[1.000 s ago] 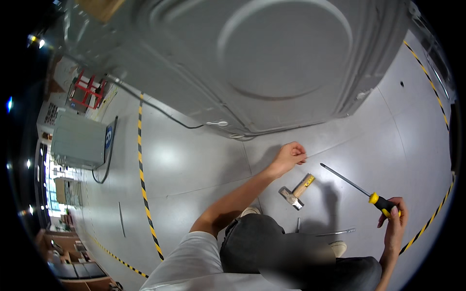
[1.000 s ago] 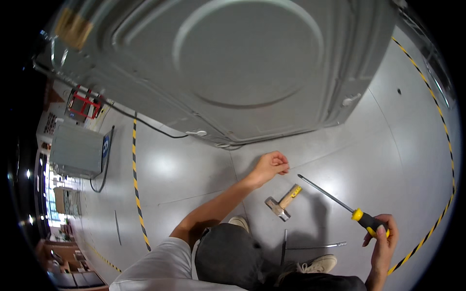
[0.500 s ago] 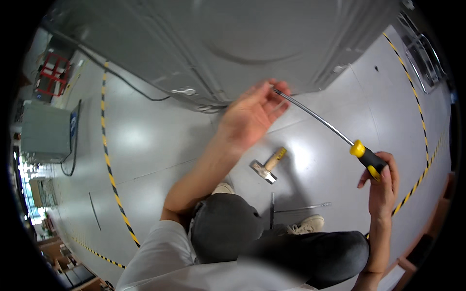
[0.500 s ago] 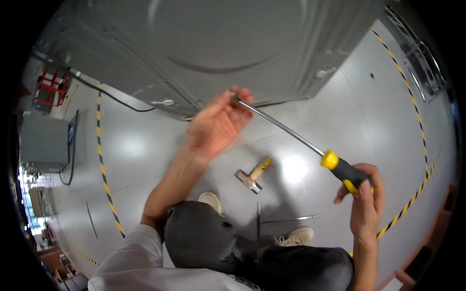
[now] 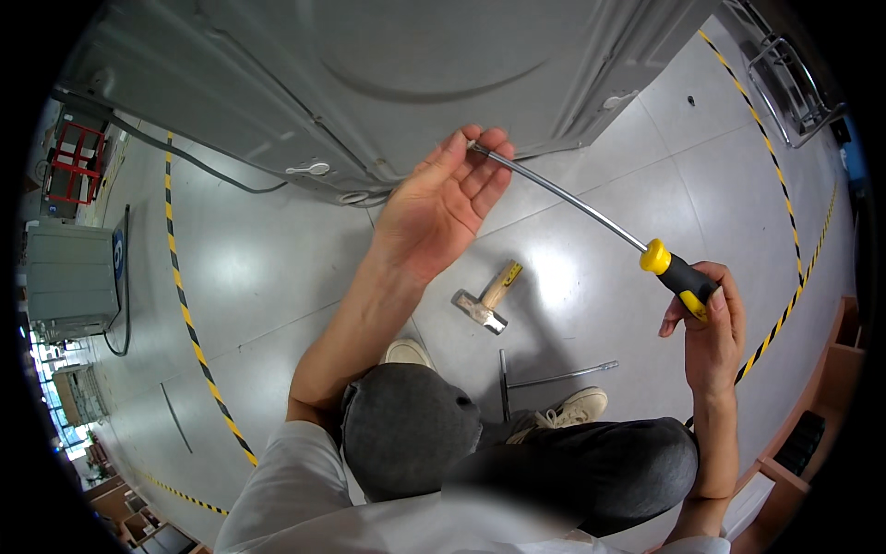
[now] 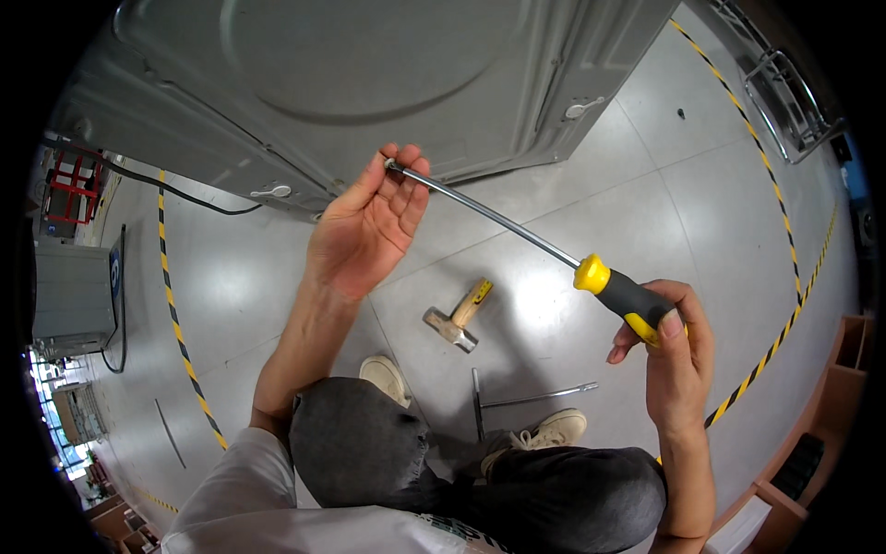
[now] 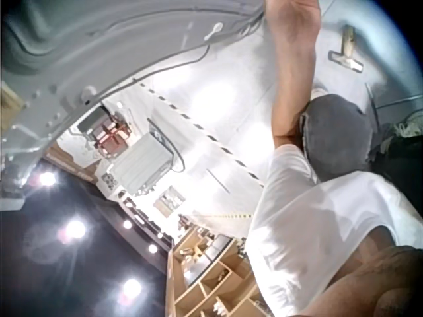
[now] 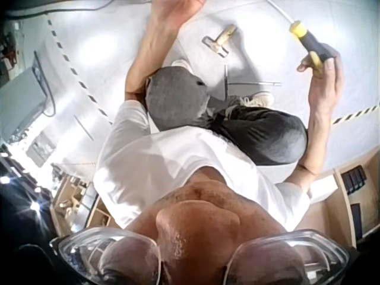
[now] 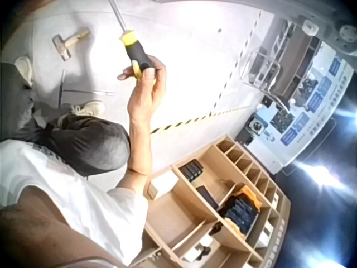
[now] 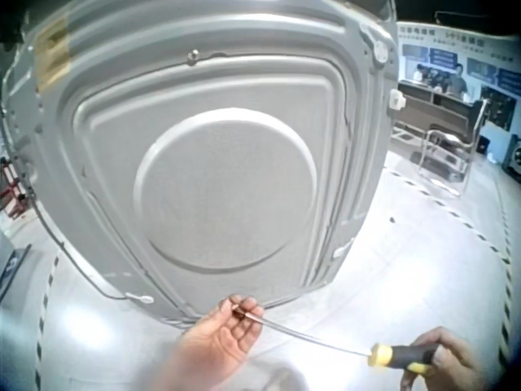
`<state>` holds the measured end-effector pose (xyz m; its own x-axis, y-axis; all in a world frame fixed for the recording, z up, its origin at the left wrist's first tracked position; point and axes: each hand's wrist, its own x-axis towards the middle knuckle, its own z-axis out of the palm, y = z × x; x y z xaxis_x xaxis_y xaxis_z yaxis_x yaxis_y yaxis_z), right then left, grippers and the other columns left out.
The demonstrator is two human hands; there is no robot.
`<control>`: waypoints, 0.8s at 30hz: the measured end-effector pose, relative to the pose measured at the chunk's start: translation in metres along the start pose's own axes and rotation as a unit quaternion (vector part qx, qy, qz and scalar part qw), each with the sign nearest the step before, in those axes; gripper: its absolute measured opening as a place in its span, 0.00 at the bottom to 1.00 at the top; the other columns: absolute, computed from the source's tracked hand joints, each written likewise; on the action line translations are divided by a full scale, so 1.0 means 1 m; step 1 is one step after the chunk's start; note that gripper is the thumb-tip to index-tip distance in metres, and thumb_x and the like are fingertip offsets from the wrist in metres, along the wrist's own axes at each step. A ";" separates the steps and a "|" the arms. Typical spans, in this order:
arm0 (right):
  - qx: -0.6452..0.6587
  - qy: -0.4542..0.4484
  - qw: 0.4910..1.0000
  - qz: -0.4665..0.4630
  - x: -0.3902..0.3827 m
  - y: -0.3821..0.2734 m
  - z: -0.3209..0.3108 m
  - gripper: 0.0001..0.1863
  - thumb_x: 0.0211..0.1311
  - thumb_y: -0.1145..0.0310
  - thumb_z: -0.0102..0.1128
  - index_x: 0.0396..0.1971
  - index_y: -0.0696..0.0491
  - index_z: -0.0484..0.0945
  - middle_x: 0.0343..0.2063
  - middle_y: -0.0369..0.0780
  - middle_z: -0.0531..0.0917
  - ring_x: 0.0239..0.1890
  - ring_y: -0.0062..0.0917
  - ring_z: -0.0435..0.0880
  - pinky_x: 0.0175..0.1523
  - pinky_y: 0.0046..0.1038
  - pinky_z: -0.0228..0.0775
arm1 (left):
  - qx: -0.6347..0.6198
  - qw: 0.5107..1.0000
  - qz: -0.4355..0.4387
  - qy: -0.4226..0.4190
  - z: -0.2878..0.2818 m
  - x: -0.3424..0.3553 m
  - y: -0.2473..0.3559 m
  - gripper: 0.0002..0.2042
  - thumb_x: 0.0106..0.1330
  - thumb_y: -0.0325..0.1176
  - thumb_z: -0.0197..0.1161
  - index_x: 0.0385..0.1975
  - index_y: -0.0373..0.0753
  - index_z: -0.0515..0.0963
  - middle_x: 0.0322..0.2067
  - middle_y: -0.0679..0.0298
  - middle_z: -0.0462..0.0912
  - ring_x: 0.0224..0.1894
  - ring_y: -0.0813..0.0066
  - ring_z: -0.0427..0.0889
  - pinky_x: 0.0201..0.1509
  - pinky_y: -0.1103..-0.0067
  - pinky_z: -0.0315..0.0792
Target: The person removes a metal cover from the back of a washing machine using a screwdriver, puts a screw on a tool cart, and then realigns the cover and secures it with a screw using a screwdriver.
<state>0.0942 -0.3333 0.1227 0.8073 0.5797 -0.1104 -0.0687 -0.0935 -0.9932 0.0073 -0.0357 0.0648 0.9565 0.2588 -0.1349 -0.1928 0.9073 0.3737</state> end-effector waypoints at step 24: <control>0.040 -0.115 0.933 0.338 -0.033 0.176 0.052 0.18 0.63 0.60 0.55 0.44 0.59 0.66 0.25 0.46 0.77 0.29 0.32 0.79 0.36 0.31 0.69 | 0.254 0.918 -0.135 0.274 -0.111 0.039 -0.082 0.13 0.71 0.34 0.50 0.50 0.35 0.71 0.49 0.56 0.77 0.52 0.66 0.76 0.58 0.70 0.72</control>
<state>0.0246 -0.3270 -0.0505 0.4173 0.5689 -0.7087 -0.5680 -0.4455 -0.6921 0.0359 -0.0635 -0.0734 0.6744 0.3008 -0.6744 0.2947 0.7278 0.6193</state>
